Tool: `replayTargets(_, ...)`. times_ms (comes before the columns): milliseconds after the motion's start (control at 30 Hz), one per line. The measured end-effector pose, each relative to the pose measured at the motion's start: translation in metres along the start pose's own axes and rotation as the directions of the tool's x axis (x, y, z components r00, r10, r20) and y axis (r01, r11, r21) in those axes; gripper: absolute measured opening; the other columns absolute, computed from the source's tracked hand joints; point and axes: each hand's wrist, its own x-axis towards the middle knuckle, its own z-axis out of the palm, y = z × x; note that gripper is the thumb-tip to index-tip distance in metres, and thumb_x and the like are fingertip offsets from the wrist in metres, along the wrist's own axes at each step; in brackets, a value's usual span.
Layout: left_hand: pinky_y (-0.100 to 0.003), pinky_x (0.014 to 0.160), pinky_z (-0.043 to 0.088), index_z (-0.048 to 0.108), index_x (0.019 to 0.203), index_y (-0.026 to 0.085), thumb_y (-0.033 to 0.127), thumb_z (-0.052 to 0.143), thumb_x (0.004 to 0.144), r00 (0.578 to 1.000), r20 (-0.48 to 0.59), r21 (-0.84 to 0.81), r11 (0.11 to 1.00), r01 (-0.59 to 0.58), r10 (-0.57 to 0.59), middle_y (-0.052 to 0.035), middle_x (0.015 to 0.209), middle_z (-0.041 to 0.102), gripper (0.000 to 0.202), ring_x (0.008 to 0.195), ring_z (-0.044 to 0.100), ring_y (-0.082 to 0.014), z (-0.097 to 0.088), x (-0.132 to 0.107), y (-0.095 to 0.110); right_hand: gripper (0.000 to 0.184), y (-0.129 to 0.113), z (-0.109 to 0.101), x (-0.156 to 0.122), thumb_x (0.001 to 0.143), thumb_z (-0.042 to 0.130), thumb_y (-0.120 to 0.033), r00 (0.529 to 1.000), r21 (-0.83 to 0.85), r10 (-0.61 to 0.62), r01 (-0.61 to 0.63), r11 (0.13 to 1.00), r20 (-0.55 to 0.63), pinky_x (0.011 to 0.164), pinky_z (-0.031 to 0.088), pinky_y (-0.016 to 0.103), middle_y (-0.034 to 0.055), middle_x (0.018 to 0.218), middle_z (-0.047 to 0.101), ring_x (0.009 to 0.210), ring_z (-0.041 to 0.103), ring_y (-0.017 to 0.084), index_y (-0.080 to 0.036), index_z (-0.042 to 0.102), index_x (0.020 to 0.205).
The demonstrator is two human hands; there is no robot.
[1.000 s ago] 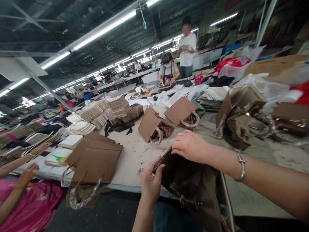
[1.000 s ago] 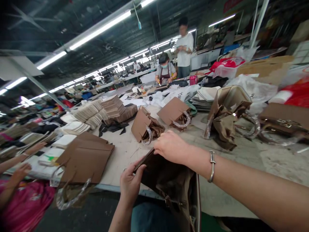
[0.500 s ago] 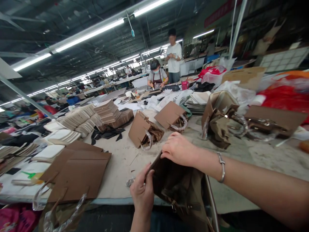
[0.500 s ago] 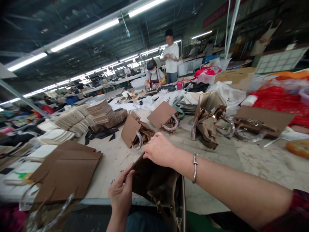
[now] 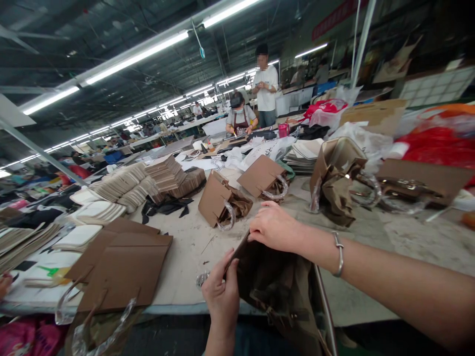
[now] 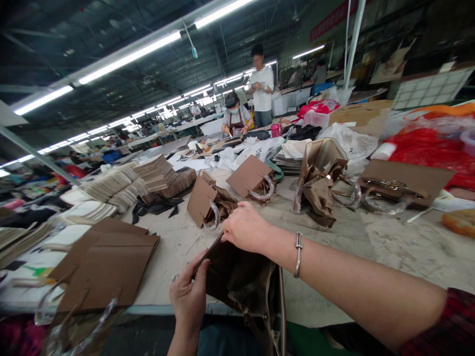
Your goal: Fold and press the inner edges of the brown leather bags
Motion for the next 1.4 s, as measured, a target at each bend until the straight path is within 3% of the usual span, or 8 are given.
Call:
replayTargets(733,-0.029,0.084,0.053,0.072,0.093,0.02,0.032,0.063,0.078,0.989,-0.009,-0.042,0.988,0.148,-0.148,-0.004,0.093,0.073,0.022,0.089,0.068,-0.0193,0.001,0.003,0.007,0.02,0.003,0.002,0.002,0.08,0.061,-0.039,0.999,-0.001,0.035,-0.035,0.999,-0.013,0.098,0.022,0.042,0.0024,0.072,0.07,0.076,0.061,0.018,-0.022,0.068,0.072)
replayTargets(867,-0.031,0.085,0.053,0.071,0.097,0.02,0.036,0.068,0.074,0.973,0.107,-0.111,0.97,0.215,-0.203,-0.0043,0.097,0.072,0.029,0.091,0.067,-0.0205,-0.006,0.003,-0.004,0.021,0.005,0.004,0.001,0.08,0.061,-0.04,1.0,-0.011,0.023,-0.023,1.0,-0.016,0.097,0.023,0.04,0.0028,0.073,0.07,0.077,0.061,0.018,-0.022,0.068,0.074)
replayTargets(1000,-0.034,0.091,0.05,0.068,0.106,0.019,0.036,0.062,0.079,0.959,0.241,-0.138,0.973,0.184,-0.147,-0.0057,0.106,0.07,0.032,0.1,0.064,-0.022,-0.015,0.002,-0.008,0.021,0.006,0.005,0.001,0.08,0.06,-0.041,0.999,-0.01,0.025,-0.026,1.0,-0.025,0.096,0.022,0.041,0.0024,0.073,0.07,0.076,0.061,0.018,-0.022,0.068,0.073)
replayTargets(1200,-0.033,0.089,0.051,0.07,0.103,0.02,0.034,0.056,0.083,0.985,0.101,-0.061,0.988,0.144,-0.138,-0.0058,0.103,0.071,0.028,0.099,0.064,-0.0224,-0.011,-0.003,0.0,0.024,0.008,0.005,0.0,0.079,0.061,-0.043,0.999,-0.033,0.013,-0.015,0.999,-0.041,0.096,0.022,0.041,0.0034,0.075,0.07,0.08,0.062,0.02,-0.022,0.069,0.074)
replayTargets(1400,-0.028,0.078,0.053,0.07,0.099,0.019,0.037,0.057,0.082,0.987,0.009,-0.034,0.986,0.163,-0.163,-0.005,0.093,0.072,0.028,0.088,0.066,-0.021,-0.003,-0.007,-0.008,0.022,0.005,-0.001,0.0,0.08,0.061,-0.041,1.0,-0.028,0.018,-0.018,0.999,-0.003,0.095,0.023,0.042,0.0036,0.076,0.071,0.08,0.063,0.02,-0.021,0.069,0.076)
